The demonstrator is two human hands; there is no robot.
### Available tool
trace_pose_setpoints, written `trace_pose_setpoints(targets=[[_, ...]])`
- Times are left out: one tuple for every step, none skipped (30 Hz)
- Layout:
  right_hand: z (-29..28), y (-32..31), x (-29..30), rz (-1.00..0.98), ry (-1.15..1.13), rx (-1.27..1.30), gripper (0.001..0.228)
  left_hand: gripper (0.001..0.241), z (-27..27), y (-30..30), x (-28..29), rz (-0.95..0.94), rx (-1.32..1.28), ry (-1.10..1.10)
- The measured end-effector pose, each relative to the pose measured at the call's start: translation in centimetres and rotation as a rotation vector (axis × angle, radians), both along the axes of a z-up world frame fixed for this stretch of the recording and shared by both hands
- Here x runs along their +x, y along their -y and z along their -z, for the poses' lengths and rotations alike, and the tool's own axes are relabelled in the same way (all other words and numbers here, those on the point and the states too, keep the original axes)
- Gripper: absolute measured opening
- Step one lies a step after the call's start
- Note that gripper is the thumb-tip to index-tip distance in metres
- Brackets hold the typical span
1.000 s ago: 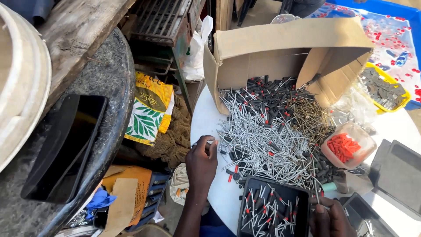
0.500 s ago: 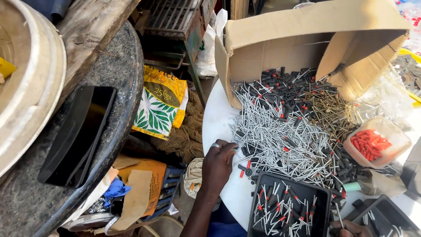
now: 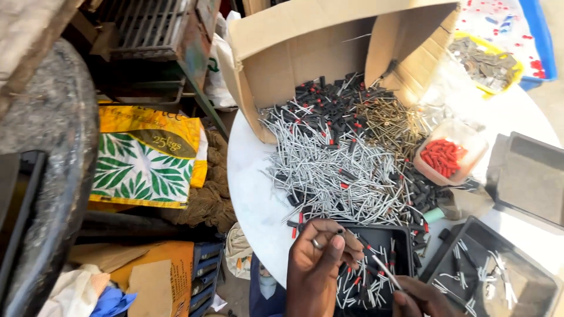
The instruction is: Sorting small electronic components from a large pile into a black tray
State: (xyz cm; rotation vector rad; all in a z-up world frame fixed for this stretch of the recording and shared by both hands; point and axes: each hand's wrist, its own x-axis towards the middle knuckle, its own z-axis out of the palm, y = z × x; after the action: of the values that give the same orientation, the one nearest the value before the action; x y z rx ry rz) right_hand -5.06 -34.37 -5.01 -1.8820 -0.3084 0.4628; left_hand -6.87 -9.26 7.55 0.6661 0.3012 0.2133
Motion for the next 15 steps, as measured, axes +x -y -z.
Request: trace_pose_setpoints(targets=[[-1.6, -2.1, -1.7, 0.019, 0.006, -0.01, 0.043, 0.025, 0.1, 0.4, 0.1, 0.019, -0.01, 0.006], [-3.2, -4.3, -3.3, 0.25, 0.317, -0.129, 0.03, 0.039, 0.1, 0.9, -0.1, 0.011, -0.075, 0.007], [-4.7, -6.5, -5.1, 0.484, 0.624, -0.249, 0.021, 0.056, 0.1, 1.3, -0.4, 0.003, -0.14, 0.008], [-4.7, -6.8, -5.3, 0.473, 0.625, -0.245, 0.021, 0.056, 0.4, 1.7, -0.6, -0.008, -0.14, 0.009], [-4.7, -7.1, -5.7, 0.5, 0.483, -0.186, 0.023, 0.046, 0.6, 2.1, -0.7, 0.002, -0.162, -0.036], [-4.8, -7.4, -6.4, 0.529, 0.332, -0.13, 0.026, 0.037, 0.8, 2.4, -1.2, 0.016, -0.183, -0.089], [-6.4, -8.3, -6.5, 0.522, 0.326, -0.132, 0.026, 0.037, 0.8, 2.7, -1.4, 0.01, -0.184, -0.096], [-7.9, -9.3, -6.4, 0.543, 0.44, -0.15, 0.023, 0.034, 0.9, 3.0, -1.5, 0.002, -0.226, -0.108], [-9.6, -10.1, -6.3, 0.562, 0.555, -0.169, 0.022, 0.032, 0.9, 3.4, -1.5, -0.006, -0.268, -0.12], [-10.0, -10.7, -6.2, 0.575, 0.563, -0.17, 0.022, 0.032, 1.3, 3.6, -1.5, 0.007, -0.268, -0.113], [-10.5, -11.2, -6.1, 0.636, 0.594, -0.25, 0.021, 0.032, 1.7, 3.8, -1.6, 0.009, -0.213, -0.09], [-11.0, -11.8, -6.1, 0.693, 0.621, -0.327, 0.022, 0.032, 2.0, 4.0, -1.8, 0.006, -0.156, -0.069], [-9.4, -10.7, -6.3, 0.702, 0.625, -0.326, 0.022, 0.032, 2.4, 4.1, -1.9, 0.014, -0.154, -0.063], [-7.7, -9.7, -6.3, 0.646, 0.617, -0.357, 0.02, 0.038, 2.7, 4.1, -1.9, 0.004, -0.097, -0.046], [-6.0, -8.8, -6.4, 0.59, 0.609, -0.388, 0.019, 0.044, 2.9, 4.0, -2.0, -0.007, -0.039, -0.028]])
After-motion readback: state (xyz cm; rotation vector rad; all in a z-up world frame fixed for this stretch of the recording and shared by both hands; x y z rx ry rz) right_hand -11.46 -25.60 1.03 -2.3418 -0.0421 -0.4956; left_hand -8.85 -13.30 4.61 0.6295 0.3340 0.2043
